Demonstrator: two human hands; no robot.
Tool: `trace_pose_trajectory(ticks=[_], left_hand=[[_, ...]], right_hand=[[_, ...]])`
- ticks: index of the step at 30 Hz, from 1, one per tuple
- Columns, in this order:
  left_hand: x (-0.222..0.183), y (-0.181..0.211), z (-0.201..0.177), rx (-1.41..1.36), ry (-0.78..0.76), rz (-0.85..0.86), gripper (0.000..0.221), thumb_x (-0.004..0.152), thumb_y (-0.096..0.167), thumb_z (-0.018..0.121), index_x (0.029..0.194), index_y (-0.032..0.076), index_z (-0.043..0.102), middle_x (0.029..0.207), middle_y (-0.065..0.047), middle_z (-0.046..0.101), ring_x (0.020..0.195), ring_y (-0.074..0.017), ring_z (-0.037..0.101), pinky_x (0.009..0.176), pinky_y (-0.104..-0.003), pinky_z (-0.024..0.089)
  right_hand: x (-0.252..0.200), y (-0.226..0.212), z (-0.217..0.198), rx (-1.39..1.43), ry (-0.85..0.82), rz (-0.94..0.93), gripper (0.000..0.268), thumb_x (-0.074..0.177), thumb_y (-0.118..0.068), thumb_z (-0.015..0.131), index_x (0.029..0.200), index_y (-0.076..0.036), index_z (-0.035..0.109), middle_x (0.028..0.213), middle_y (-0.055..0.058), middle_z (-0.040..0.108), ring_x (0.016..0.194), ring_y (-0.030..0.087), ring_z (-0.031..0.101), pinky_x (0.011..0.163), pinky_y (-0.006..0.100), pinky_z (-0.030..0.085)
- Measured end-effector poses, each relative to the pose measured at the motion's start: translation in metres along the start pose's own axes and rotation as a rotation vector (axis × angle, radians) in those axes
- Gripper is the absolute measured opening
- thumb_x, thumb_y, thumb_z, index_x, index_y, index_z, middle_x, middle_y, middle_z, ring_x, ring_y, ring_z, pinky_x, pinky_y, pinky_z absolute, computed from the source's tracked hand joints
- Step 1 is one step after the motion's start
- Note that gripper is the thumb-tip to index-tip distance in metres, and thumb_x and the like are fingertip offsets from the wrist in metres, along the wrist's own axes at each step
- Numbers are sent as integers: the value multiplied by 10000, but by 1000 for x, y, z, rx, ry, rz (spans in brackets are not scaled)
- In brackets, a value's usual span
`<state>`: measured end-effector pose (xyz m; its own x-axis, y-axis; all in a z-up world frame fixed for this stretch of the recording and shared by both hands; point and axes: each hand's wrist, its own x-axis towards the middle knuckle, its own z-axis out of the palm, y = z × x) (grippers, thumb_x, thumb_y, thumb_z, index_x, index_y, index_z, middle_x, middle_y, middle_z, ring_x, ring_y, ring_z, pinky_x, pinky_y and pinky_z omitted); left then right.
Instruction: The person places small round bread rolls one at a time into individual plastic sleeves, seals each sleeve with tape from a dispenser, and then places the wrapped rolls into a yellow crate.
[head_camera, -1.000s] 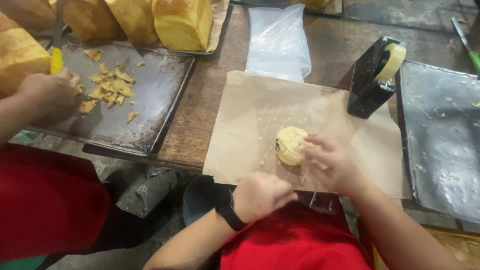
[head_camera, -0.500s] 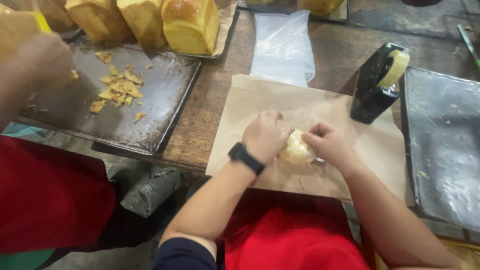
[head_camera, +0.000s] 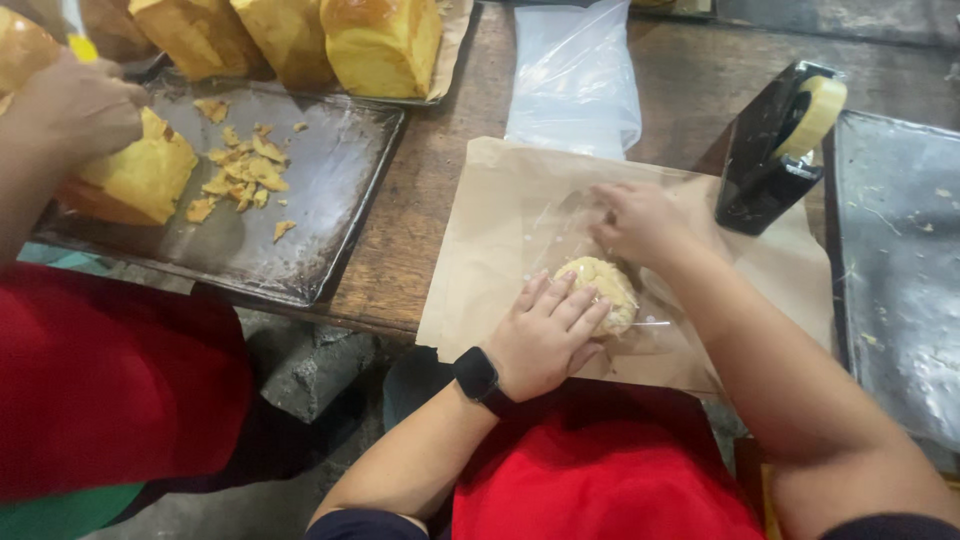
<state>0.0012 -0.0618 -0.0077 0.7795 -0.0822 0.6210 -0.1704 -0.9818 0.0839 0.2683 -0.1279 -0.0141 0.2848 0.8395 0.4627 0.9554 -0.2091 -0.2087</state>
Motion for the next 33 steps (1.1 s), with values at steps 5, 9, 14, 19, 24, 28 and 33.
trace_pose_trajectory(ticks=[5,9,14,19,24,28,33], left_hand=[[2,1,-1,28,14,1,520,950,363,661,1394,95,615,1388,-143,629,1334,-369,557,1188,-554,353],[2,1,1,-1,0,-10,487,982,365,655,1380,87,611,1387,-141,629,1362,-372,551,1200,-555,352],[2,2,7,3,-19,-40,517,947,359,645,1380,78,609,1389,-142,616,1360,-370,531,1153,-557,360],[-6,0,4,-39,48,-9,452,999,334,653,1384,103,601,1445,-155,584,1383,-344,514,1202,-523,378],[5,-7,-17,5,232,-9,549,897,398,672,1363,116,607,1408,-184,545,1353,-399,468,1157,-595,310],[14,-13,-12,13,57,10,465,863,369,692,1266,142,649,1392,-100,599,1408,-352,489,1194,-594,292],[7,-11,7,-80,12,35,393,921,287,697,1279,125,685,1349,-88,640,1412,-341,511,1227,-552,318]], right_hand=[[28,11,9,-44,-318,120,218,840,-311,800,974,-140,782,996,138,743,966,352,684,875,455,548],[17,-10,-34,171,-271,109,168,806,-198,794,911,-85,727,907,116,740,867,298,702,785,416,562],[-39,-70,-83,178,-128,-6,257,760,-117,791,1010,-91,734,795,38,767,768,223,713,761,392,544],[-83,-94,-76,369,-22,-117,384,880,-73,729,1261,-64,681,1032,95,735,968,247,713,1037,409,526],[-92,-90,-78,202,-22,-241,372,752,-186,815,1096,-77,724,1040,107,729,1028,288,686,1067,470,464],[-90,-79,-79,25,81,-387,245,784,-142,805,1018,-93,752,1046,93,728,1080,291,685,1053,465,511],[-90,-17,-90,190,244,-154,226,780,-163,845,904,-59,688,1023,108,704,1027,265,668,889,402,552]])
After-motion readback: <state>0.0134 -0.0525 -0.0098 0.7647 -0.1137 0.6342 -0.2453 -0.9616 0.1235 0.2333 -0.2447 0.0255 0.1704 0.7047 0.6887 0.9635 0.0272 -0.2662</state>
